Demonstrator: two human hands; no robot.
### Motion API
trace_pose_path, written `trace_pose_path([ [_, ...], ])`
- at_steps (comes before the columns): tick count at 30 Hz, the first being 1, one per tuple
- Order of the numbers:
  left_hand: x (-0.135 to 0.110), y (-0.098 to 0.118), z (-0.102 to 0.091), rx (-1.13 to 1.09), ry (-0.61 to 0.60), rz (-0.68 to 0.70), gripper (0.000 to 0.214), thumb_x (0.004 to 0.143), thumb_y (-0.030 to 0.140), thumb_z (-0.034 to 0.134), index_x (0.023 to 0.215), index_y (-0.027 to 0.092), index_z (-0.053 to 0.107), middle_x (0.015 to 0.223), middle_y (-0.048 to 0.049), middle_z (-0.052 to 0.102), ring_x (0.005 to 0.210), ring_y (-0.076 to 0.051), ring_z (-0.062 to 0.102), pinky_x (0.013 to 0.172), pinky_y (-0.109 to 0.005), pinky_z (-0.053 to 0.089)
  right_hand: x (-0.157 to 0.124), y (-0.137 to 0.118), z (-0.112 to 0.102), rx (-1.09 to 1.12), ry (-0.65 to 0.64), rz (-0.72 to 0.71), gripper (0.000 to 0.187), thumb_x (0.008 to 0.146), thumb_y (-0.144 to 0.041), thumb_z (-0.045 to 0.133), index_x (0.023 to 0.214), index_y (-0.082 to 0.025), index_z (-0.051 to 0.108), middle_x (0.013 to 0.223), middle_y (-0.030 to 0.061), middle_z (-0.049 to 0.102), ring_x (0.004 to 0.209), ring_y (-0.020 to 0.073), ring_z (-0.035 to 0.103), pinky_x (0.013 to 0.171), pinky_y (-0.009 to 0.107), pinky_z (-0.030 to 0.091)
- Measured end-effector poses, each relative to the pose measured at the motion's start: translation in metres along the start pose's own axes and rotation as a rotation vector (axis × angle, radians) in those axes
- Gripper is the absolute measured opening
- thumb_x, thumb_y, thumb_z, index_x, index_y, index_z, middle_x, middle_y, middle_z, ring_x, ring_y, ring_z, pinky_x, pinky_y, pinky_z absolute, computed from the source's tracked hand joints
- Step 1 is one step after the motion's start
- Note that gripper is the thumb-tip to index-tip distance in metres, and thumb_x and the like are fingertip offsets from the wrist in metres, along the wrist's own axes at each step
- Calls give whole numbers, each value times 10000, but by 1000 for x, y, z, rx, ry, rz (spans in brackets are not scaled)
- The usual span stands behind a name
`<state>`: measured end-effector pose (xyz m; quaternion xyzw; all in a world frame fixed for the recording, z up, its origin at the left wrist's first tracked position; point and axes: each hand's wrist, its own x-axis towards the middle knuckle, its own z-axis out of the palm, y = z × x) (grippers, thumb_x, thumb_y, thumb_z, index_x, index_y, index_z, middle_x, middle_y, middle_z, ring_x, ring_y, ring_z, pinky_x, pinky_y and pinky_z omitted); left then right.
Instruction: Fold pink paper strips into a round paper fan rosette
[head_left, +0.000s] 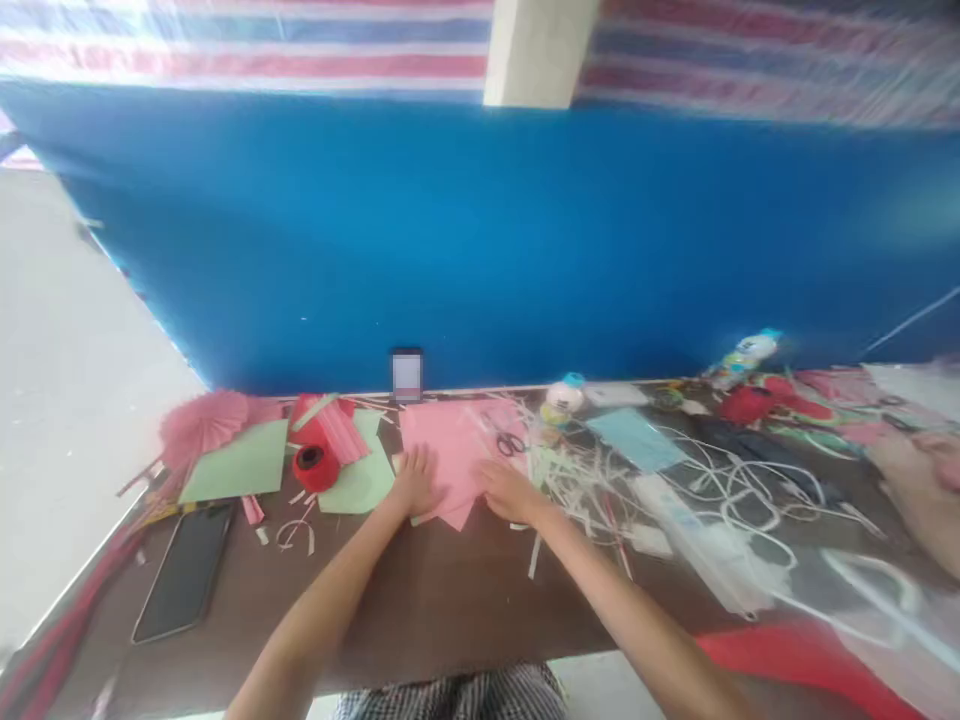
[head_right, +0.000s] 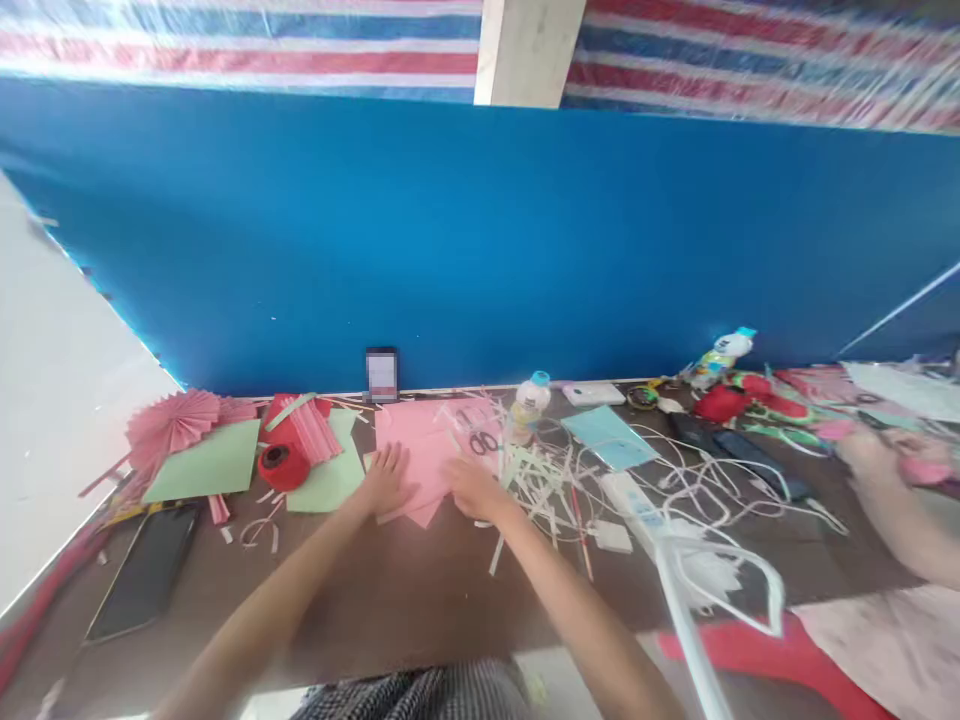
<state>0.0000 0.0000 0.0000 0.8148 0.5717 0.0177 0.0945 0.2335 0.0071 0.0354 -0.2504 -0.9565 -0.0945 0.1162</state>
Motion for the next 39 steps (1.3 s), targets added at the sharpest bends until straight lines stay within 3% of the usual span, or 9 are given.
trace_pose_path([
  [7, 7, 1, -18, -49, -95, 19, 735, 811, 564, 211, 1328, 43, 240, 1428, -210, 124, 1311, -361, 68, 1024, -491, 106, -5, -8, 15, -168, 7, -49, 274, 825, -43, 368, 1023, -113, 545, 914, 97, 599, 833, 197, 524, 783, 358, 393],
  [13, 13, 12, -12, -37, -74, -69, 831, 780, 623, 170, 1311, -11, 254, 1414, -254, 109, 1292, -417, 28, 1000, -560, 65, -1, -17, 16, -229, 115, 270, 225, 818, -96, 399, 954, -138, 574, 887, 105, 597, 855, 225, 511, 815, 396, 363],
  [16, 16, 11, -9, -26, -81, -65, 793, 792, 577, 191, 1314, -17, 253, 1415, -254, 100, 1295, -410, 14, 1001, -563, 66, 0, -17, 15, -223, 105, 333, 203, 813, -87, 401, 871, -142, 587, 827, 97, 598, 823, 221, 526, 796, 381, 381],
  [22, 27, 21, -4, 10, -63, -78, 671, 788, 350, 338, 1285, -96, 276, 1372, -293, 203, 1298, -382, 107, 1024, -499, 129, -16, -17, 15, -172, 9, 111, 363, 781, 17, 342, 1030, -136, 556, 899, 96, 622, 852, 190, 569, 922, 375, 360],
  [25, 27, 33, 7, 17, -5, -127, 696, 815, 359, 306, 1299, -130, 198, 1369, -325, 162, 1288, -409, 111, 1014, -530, 122, -23, -16, 18, -109, -60, 58, 401, 755, 27, 357, 1078, -127, 537, 969, 116, 625, 923, 197, 574, 943, 378, 359],
  [29, 19, 38, 24, 7, 238, -93, 646, 837, 468, 271, 1370, 110, 196, 1424, -198, 159, 1292, -389, 136, 1011, -548, 124, -28, -13, 12, 0, -163, 76, 412, 741, 27, 368, 1090, -120, 531, 1061, 139, 605, 1005, 203, 553, 917, 374, 384],
  [34, 18, 33, 32, -9, 299, -100, 637, 812, 531, 309, 1364, 222, 229, 1434, -144, 173, 1290, -403, 122, 1001, -575, 115, -10, -17, -4, 179, -313, 377, 251, 710, -46, 451, 851, -144, 634, 859, 111, 663, 900, 228, 593, 822, 347, 423],
  [36, 19, 33, 32, -10, 293, -113, 632, 810, 519, 317, 1367, 243, 207, 1444, -125, 148, 1296, -402, 87, 1004, -579, 96, 11, -20, -2, 187, -280, 424, 246, 761, -109, 421, 869, -148, 638, 888, 116, 660, 938, 238, 576, 839, 363, 410],
  [39, 20, 31, 31, -5, 242, -104, 667, 802, 493, 335, 1379, 207, 162, 1451, -119, 113, 1304, -389, 57, 1021, -550, 101, 47, -26, 15, 319, -87, 483, 394, 850, -180, 289, 1175, -135, 508, 1237, 109, 510, 1171, 193, 427, 983, 346, 311],
])
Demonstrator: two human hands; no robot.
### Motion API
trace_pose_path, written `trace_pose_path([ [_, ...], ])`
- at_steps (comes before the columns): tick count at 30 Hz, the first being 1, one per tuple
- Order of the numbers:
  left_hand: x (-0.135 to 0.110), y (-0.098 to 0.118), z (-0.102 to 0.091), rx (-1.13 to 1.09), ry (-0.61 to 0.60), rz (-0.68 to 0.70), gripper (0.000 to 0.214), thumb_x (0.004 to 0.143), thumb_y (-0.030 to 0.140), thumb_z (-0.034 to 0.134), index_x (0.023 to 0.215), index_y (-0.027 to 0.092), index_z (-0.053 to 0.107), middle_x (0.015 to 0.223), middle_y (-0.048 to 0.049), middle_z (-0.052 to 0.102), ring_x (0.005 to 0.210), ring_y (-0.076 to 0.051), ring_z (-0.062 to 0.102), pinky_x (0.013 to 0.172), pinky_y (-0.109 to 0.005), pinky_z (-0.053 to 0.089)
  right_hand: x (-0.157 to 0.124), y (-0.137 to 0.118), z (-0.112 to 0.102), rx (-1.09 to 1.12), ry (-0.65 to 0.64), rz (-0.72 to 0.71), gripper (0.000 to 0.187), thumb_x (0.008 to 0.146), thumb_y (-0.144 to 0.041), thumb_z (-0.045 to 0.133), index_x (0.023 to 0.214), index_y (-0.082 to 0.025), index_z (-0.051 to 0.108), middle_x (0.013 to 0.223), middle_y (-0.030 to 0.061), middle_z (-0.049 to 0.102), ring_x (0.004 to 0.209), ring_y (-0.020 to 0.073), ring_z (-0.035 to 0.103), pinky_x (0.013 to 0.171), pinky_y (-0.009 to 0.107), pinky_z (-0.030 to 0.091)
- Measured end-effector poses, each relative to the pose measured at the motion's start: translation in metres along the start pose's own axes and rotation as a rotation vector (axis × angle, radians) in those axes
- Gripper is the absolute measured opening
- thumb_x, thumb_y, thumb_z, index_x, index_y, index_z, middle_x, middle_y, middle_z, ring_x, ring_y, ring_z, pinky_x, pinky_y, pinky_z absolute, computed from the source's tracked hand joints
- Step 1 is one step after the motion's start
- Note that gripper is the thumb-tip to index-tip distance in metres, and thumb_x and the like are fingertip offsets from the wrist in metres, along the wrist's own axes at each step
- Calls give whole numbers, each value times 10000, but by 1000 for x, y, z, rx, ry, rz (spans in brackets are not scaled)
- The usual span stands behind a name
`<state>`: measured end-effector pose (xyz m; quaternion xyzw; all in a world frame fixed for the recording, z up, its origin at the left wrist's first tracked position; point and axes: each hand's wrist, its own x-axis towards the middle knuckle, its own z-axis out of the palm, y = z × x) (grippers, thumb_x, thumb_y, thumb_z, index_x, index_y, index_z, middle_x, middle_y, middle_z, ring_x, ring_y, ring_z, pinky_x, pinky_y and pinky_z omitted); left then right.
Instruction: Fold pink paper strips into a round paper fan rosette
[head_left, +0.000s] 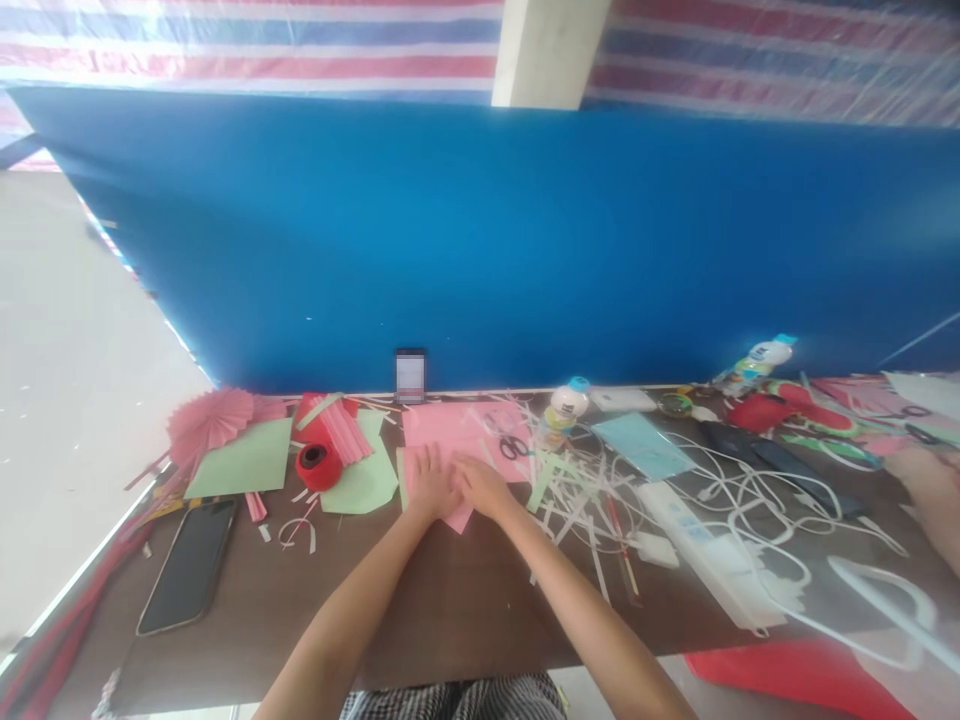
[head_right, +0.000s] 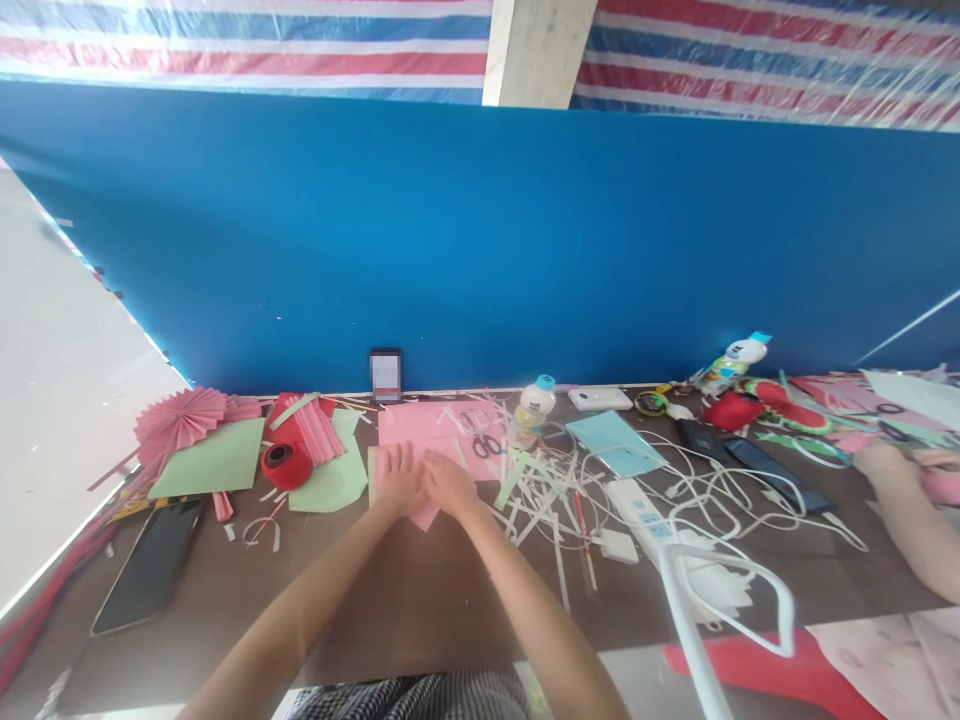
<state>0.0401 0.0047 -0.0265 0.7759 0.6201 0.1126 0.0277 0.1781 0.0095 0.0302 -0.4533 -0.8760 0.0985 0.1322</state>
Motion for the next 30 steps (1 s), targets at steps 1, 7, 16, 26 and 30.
trace_pose_path([
  [1, 1, -1, 0, 5, -24, 6, 682, 802, 482, 334, 1382, 178, 142, 1451, -125, 110, 1306, -381, 55, 1027, -536, 106, 9, -3, 8, 58, 16, -5, 422, 867, -207, 253, 1223, -127, 465, 1284, 103, 468, 1211, 181, 381, 1010, 346, 282],
  [7, 1, -9, -7, 10, -77, 9, 580, 864, 343, 197, 1373, 68, 157, 1433, -135, 178, 1323, -270, 124, 1066, -421, 124, 23, 11, 37, 5, 16, 14, 507, 886, -287, 184, 1358, -111, 241, 1409, 89, 272, 1309, 185, 199, 1066, 390, 183],
  [16, -14, -16, -25, -47, -2, -73, 558, 831, 511, 289, 1345, 294, 266, 1443, -46, 190, 1318, -307, 128, 1047, -471, 145, 17, 24, 40, -171, 56, 90, 543, 886, -370, 222, 1342, -78, 267, 1400, 129, 283, 1304, 215, 208, 1065, 391, 179],
  [26, -14, -17, -29, -24, -18, -46, 552, 826, 507, 319, 1340, 312, 264, 1442, -86, 176, 1309, -353, 106, 1027, -519, 106, 21, 41, 38, -221, 33, -30, 588, 873, -421, 255, 1336, -60, 264, 1388, 165, 292, 1300, 255, 209, 1052, 433, 207],
  [30, -14, -18, -31, -22, -12, -36, 565, 821, 524, 314, 1339, 303, 269, 1439, -96, 177, 1298, -384, 106, 1009, -555, 89, 23, 43, 37, -217, 3, -17, 632, 863, -457, 269, 1347, -52, 231, 1410, 176, 231, 1313, 271, 155, 1051, 442, 207],
])
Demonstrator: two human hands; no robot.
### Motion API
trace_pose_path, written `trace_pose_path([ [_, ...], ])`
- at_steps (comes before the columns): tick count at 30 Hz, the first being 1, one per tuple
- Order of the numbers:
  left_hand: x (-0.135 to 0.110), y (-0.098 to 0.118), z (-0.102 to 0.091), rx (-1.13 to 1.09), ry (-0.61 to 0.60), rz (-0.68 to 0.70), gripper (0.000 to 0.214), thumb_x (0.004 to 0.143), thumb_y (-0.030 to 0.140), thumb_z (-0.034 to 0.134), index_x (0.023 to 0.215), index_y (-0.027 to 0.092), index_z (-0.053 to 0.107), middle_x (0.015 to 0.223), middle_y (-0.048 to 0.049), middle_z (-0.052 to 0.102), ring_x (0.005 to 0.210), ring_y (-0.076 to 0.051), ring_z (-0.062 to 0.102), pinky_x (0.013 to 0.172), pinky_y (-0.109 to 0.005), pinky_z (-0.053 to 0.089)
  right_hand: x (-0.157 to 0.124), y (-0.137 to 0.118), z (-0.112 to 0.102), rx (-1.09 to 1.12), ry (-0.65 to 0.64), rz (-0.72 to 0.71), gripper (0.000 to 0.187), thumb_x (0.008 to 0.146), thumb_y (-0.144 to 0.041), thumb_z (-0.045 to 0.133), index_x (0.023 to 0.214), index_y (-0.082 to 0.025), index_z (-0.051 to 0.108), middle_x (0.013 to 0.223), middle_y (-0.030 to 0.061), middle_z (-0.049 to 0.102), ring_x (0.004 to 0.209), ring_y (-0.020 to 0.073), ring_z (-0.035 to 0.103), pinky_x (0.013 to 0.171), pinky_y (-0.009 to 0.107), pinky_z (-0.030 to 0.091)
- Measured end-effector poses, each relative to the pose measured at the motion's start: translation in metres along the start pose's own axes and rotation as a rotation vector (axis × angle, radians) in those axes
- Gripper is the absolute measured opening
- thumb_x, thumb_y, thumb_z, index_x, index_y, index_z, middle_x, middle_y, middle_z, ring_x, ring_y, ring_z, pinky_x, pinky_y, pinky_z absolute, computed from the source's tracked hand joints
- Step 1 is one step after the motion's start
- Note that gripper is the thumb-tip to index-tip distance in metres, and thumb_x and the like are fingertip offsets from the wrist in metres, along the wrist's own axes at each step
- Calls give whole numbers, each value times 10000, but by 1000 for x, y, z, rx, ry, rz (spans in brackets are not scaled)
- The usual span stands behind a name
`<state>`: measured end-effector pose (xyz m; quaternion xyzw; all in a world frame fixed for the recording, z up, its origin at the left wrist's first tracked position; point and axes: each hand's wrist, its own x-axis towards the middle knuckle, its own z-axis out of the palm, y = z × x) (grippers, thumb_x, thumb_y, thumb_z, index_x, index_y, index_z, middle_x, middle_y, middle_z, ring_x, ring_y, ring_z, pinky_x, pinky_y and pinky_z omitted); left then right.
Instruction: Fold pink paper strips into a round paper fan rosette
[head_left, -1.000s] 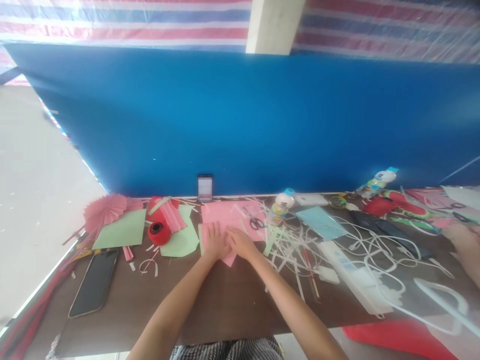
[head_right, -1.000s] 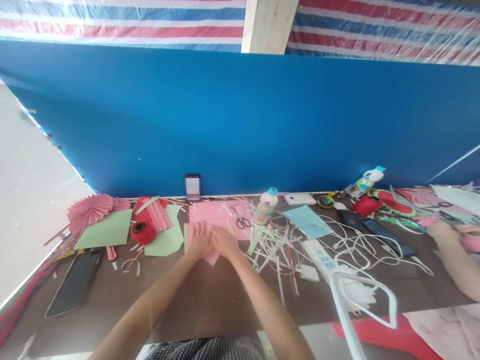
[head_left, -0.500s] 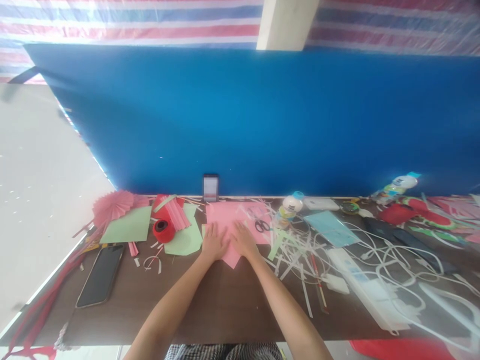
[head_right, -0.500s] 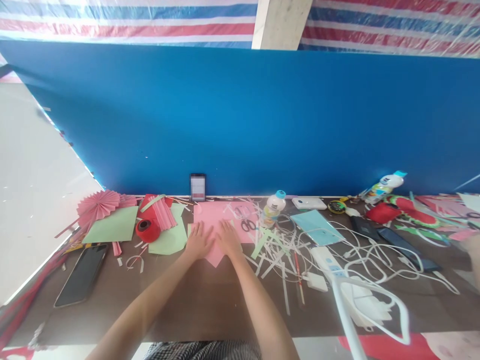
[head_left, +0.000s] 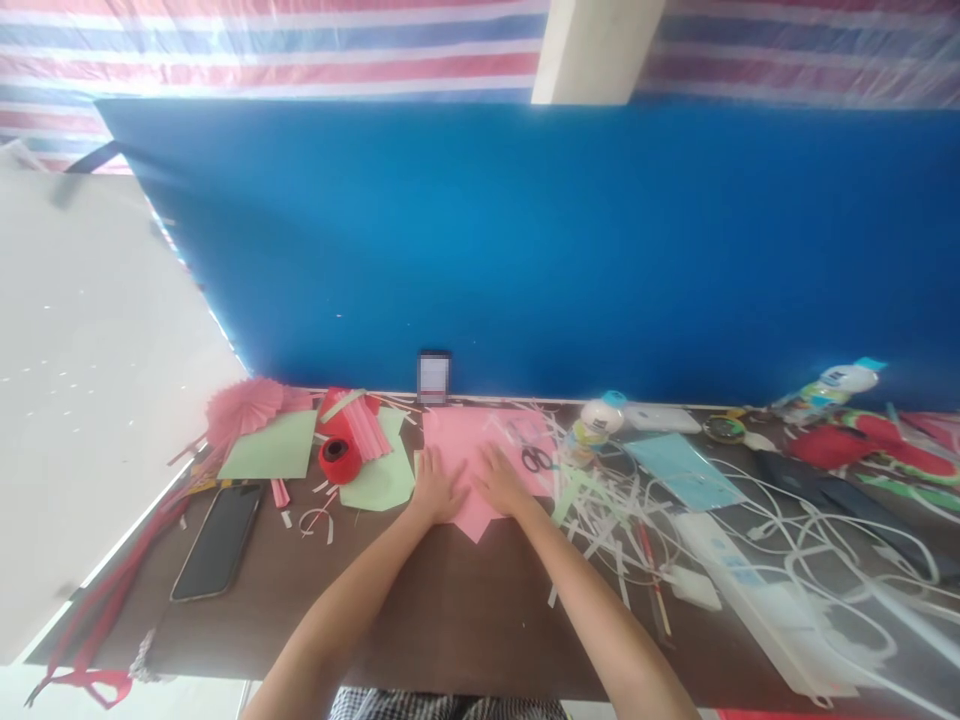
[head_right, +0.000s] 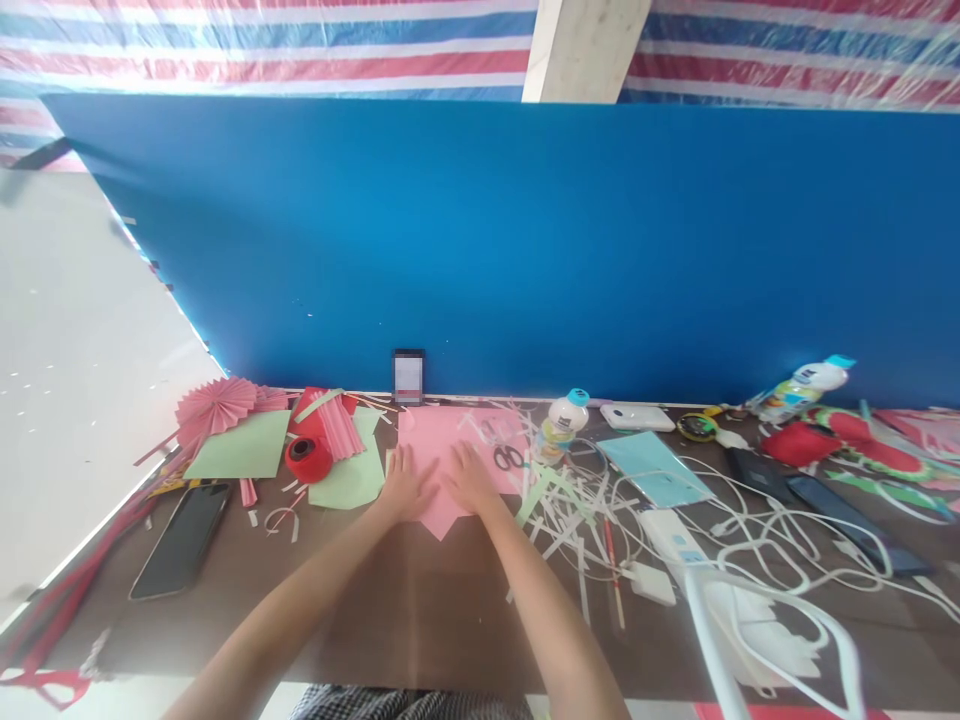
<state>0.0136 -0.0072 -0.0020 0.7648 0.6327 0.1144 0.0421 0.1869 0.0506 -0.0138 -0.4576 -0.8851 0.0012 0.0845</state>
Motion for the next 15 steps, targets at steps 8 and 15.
trace_pose_path([
  [8, 0, -10, -2, -3, -19, 67, 618, 773, 611, 338, 1319, 323, 305, 1447, -91, 150, 1297, -395, 84, 997, -579, 63, -6, 11, -5, 55, -70, -51, 569, 885, -462, 212, 1370, -164, 208, 1427, 93, 229, 1322, 224, 137, 1051, 411, 225],
  [15, 0, -11, 2, -9, -33, 63, 639, 759, 621, 357, 1323, 329, 289, 1455, -79, 116, 1303, -396, 31, 997, -590, 51, -11, 12, 4, 36, 13, 0, 587, 877, -468, 252, 1368, -149, 213, 1428, 112, 219, 1319, 235, 149, 1052, 417, 215],
])
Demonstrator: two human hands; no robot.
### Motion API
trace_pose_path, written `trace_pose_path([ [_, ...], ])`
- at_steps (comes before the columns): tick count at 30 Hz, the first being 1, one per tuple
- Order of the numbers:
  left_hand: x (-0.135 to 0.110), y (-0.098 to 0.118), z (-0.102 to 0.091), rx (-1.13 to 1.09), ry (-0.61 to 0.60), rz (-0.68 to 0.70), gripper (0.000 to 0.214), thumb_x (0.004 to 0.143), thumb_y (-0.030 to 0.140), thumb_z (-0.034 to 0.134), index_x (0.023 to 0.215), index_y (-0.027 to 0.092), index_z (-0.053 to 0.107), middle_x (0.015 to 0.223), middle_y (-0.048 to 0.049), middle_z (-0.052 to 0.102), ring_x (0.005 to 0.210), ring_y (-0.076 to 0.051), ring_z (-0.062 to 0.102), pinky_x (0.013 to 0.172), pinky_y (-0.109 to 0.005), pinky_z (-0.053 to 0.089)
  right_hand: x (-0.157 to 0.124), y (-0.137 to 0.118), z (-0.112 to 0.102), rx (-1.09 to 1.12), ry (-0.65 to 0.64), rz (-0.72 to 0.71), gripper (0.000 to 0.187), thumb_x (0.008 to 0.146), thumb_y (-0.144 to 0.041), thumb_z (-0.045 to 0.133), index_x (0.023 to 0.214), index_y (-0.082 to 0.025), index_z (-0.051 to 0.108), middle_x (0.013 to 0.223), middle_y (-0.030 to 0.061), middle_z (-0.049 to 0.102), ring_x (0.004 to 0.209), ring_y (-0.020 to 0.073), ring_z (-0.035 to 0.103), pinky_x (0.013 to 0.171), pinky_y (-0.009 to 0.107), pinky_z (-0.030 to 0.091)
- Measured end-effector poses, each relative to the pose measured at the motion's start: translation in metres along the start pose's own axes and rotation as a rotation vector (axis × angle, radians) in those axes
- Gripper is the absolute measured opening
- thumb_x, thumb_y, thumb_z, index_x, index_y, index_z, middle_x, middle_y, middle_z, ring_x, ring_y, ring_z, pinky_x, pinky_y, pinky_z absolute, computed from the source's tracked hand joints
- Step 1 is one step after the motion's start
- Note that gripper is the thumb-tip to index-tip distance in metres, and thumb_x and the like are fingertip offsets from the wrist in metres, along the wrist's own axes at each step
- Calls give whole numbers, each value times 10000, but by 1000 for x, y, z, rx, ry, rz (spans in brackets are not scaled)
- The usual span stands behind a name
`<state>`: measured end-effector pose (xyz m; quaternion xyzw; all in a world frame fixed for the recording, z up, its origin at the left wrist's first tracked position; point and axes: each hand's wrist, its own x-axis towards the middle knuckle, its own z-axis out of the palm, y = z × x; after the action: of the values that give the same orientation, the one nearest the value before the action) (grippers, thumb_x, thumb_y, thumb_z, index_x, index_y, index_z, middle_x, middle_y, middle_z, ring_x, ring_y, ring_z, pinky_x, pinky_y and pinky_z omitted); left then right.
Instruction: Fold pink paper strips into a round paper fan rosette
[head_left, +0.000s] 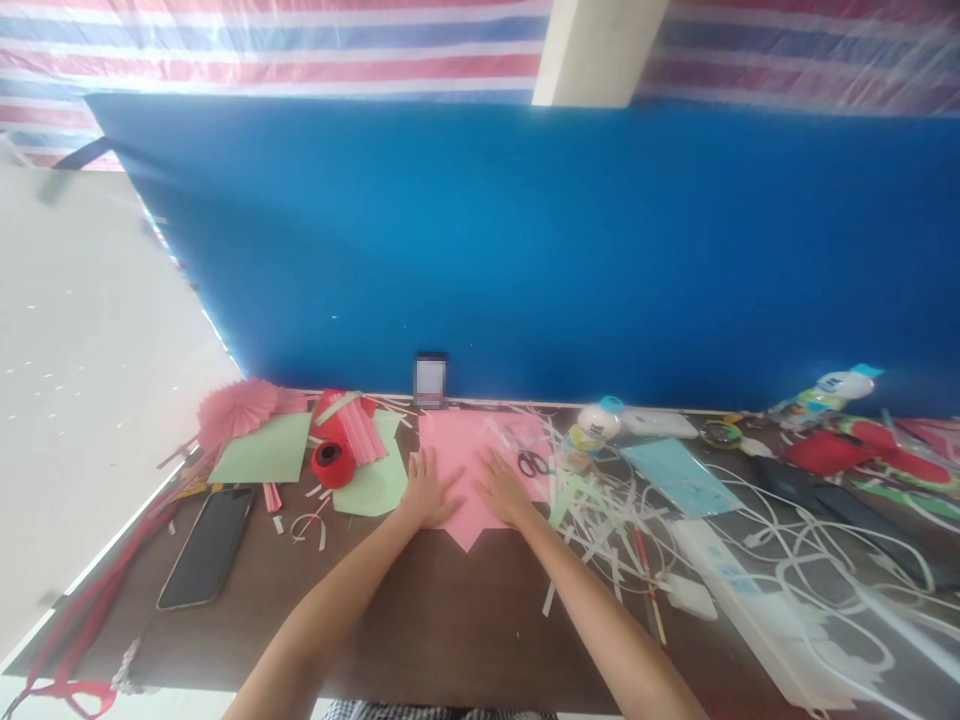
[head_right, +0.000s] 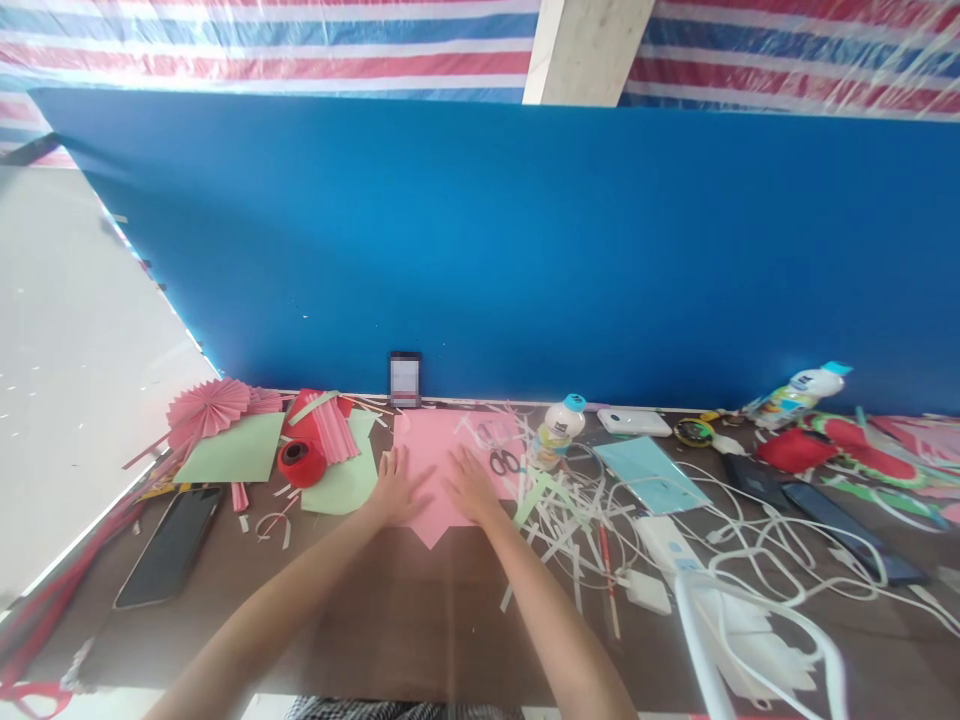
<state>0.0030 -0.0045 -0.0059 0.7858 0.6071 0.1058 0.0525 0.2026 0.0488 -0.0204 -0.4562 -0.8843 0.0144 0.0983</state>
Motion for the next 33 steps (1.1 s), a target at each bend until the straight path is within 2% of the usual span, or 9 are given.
trace_pose_path([
  [5, 1, 0, -1, -13, 33, 1, 649, 775, 590, 365, 1349, 322, 219, 1466, -58, 41, 1310, -377, -25, 1007, -587, 55, 7, -7, -16, 0, -91, 0, 583, 873, -451, 265, 1363, -137, 226, 1429, 118, 211, 1320, 243, 136, 1064, 431, 165],
  [9, 3, -7, -14, -171, -30, -29, 583, 830, 466, 355, 1361, 269, 220, 1462, -46, 99, 1330, -300, 23, 1052, -502, 119, 12, -16, -40, 38, -178, -48, 568, 856, -402, 323, 1346, -120, 270, 1415, 118, 247, 1310, 248, 180, 1057, 427, 195],
  [12, -4, -22, -35, -360, 191, -144, 489, 863, 251, 271, 1349, 200, 269, 1452, -50, 152, 1332, -232, 103, 1056, -406, 221, 0, -14, -54, 67, -108, -208, 573, 809, -237, 375, 1358, -137, 245, 1422, 91, 237, 1307, 225, 201, 1051, 412, 227],
  [15, -22, -41, -57, -392, 325, -58, 532, 771, 60, 263, 1268, 181, 406, 1354, -29, 381, 1296, -168, 241, 1062, -365, 245, -25, 6, -62, 67, -93, -207, 627, 721, -83, 371, 1340, -149, 299, 1391, 80, 314, 1268, 205, 301, 1032, 380, 278],
  [19, -45, -58, -65, -252, 178, 37, 463, 735, 35, 302, 1065, 184, 591, 1143, -16, 589, 1200, -181, 408, 990, -349, 358, -53, 37, -62, 33, -107, -129, 604, 676, 32, 315, 1195, -209, 508, 1232, 43, 527, 1133, 182, 479, 954, 345, 374],
  [22, -54, -60, -58, -154, 94, 130, 372, 802, 118, 337, 1044, 215, 603, 1142, -14, 592, 1175, -179, 438, 968, -330, 376, -58, 42, -61, -48, -72, -86, 512, 695, 30, 341, 1096, -182, 578, 1119, 70, 602, 1050, 207, 537, 899, 355, 409],
  [25, -58, -57, -50, -123, 29, 192, 372, 823, 139, 331, 1078, 241, 582, 1176, 5, 570, 1160, -162, 454, 957, -316, 385, -54, 36, -61, -97, -20, -162, 478, 718, 22, 364, 1096, -188, 569, 1083, 71, 616, 1007, 208, 553, 876, 359, 417],
  [29, -63, -53, -50, -119, 11, 163, 405, 804, 114, 326, 1109, 222, 568, 1205, -6, 550, 1152, -160, 461, 972, -320, 371, -49, 29, -58, -80, 23, -248, 484, 740, 18, 358, 1142, -186, 534, 1130, 76, 589, 1007, 202, 550, 873, 363, 421],
  [33, -69, -53, -49, -152, 72, 193, 387, 796, 127, 356, 1101, 211, 579, 1212, -36, 544, 1149, -179, 462, 971, -335, 372, -55, 29, -51, 68, 26, -216, 435, 769, -21, 346, 1101, -203, 560, 1120, 57, 596, 1013, 180, 553, 866, 336, 435],
])
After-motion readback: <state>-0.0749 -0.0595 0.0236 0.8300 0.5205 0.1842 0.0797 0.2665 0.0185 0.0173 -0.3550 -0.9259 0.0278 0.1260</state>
